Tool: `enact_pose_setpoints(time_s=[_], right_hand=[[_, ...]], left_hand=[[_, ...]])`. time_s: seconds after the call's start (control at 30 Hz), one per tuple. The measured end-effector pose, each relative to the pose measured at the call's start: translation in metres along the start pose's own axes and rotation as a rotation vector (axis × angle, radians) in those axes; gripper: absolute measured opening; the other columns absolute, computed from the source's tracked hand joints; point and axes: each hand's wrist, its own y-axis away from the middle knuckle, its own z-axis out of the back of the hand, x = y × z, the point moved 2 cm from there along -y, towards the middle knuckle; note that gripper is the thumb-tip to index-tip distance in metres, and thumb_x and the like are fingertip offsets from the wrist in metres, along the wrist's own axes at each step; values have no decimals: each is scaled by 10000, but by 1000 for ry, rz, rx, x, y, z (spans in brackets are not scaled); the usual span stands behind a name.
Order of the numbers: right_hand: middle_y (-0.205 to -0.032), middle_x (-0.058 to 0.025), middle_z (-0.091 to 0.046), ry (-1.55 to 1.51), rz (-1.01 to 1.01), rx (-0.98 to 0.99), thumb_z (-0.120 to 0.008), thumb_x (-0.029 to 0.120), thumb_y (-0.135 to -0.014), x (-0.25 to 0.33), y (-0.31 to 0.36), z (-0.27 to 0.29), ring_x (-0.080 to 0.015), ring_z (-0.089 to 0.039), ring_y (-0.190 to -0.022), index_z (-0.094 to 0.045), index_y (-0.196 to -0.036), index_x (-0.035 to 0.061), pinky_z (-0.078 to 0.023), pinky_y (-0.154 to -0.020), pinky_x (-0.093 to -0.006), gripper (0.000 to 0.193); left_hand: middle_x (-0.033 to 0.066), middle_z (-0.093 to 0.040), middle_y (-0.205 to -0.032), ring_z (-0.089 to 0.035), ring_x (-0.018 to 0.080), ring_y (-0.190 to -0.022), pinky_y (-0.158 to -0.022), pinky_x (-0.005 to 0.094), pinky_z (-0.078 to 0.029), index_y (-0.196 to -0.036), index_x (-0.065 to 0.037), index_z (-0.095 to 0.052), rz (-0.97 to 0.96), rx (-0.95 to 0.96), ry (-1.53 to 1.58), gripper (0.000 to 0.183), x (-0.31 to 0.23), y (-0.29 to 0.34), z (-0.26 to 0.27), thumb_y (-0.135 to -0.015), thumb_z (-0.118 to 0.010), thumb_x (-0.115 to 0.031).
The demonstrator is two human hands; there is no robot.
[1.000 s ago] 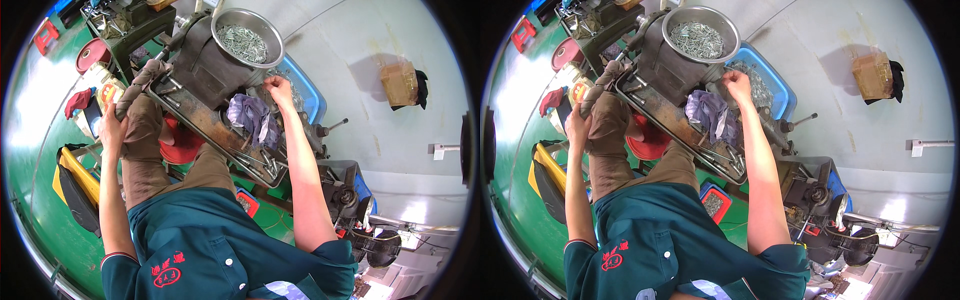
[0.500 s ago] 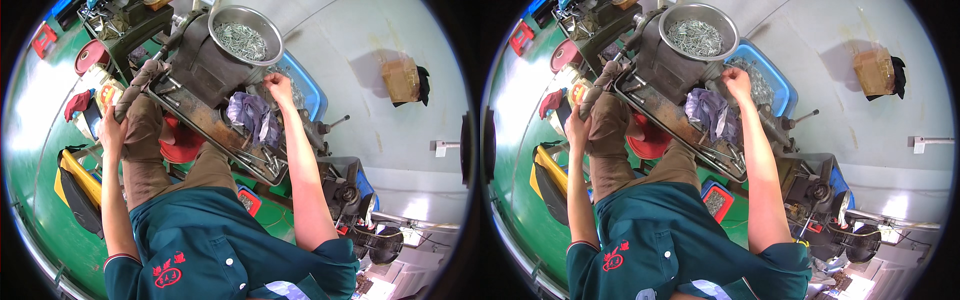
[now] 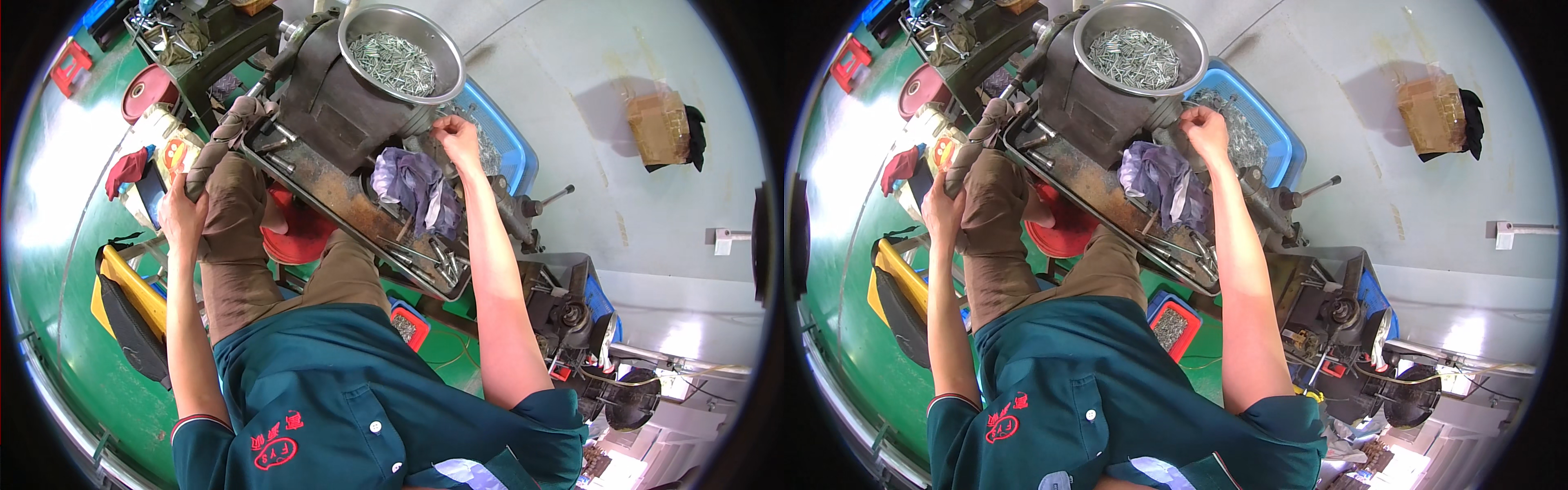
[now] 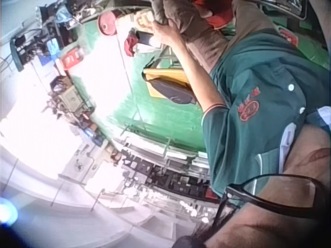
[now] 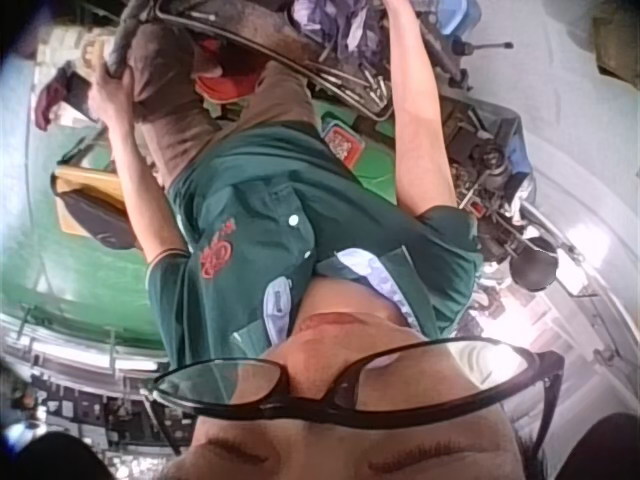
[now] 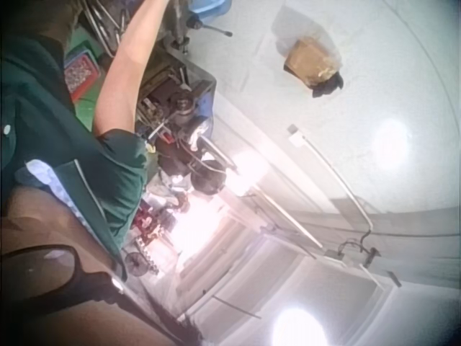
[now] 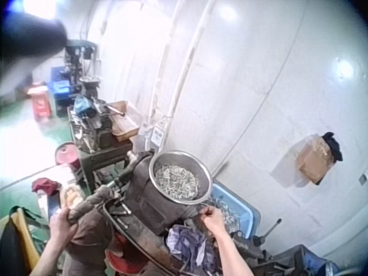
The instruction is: The person removes their glasses, then repeatedly picks metal pins from a bowl and inserts them into a machine while operating the lever by hand.
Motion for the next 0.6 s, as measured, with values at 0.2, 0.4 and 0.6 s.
enact_pose_setpoints(time_s=[0.2,0.4,0.6], right_hand=[[-702,-54,-619,22,-20,-4,-554,76,-630,2,1,-1,-124,-582,-658,-611,-783,31,-428,-630,-234,169],[-712,-50,-624,64,-24,-9,-563,98,-629,-1,0,-1,-132,-587,-669,-617,-788,49,-431,-644,-244,175],[-728,-53,-630,113,-27,-25,-566,122,-629,-4,-2,-1,-142,-595,-685,-623,-795,58,-436,-657,-251,187]], left_hand=[[200,-569,-737,-546,363,-715,-624,417,-431,-893,-45,-523,14,-3,-13,307,2,0,-1,-621,-593,-169],[198,-570,-733,-547,363,-713,-622,418,-430,-889,-48,-526,5,-7,4,298,-2,1,2,-628,-592,-175],[193,-574,-738,-549,357,-717,-625,418,-431,-889,-49,-526,21,4,-14,296,-2,0,2,-630,-592,-175]])
